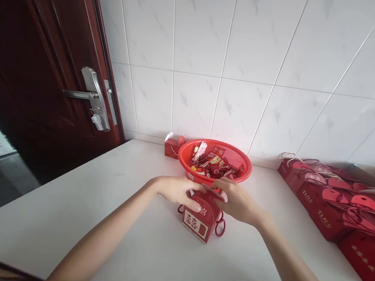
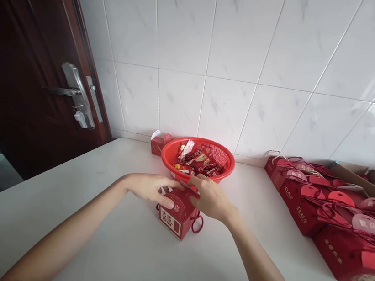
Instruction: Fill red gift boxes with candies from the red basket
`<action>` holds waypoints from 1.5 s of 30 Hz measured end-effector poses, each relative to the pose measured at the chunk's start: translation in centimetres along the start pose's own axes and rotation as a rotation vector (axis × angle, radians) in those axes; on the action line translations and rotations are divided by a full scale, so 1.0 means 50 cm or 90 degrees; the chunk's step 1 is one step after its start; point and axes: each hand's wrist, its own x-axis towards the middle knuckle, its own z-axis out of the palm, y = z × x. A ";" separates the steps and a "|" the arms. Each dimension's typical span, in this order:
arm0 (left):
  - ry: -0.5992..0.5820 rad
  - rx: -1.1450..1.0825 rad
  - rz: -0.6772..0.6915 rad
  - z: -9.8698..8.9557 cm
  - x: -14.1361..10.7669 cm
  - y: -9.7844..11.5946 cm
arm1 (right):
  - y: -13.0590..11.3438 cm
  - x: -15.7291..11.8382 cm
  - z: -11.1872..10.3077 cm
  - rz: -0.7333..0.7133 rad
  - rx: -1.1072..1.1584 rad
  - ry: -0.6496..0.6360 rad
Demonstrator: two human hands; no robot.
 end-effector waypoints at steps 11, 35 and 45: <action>0.147 -0.019 -0.036 0.030 0.030 0.001 | 0.016 -0.005 -0.017 -0.066 0.090 -0.021; 0.112 -0.234 -0.146 0.013 0.040 -0.021 | 0.003 -0.013 -0.006 -0.053 0.010 -0.099; 0.081 -0.284 -0.155 -0.012 0.014 -0.029 | -0.007 -0.011 -0.003 -0.051 -0.034 -0.103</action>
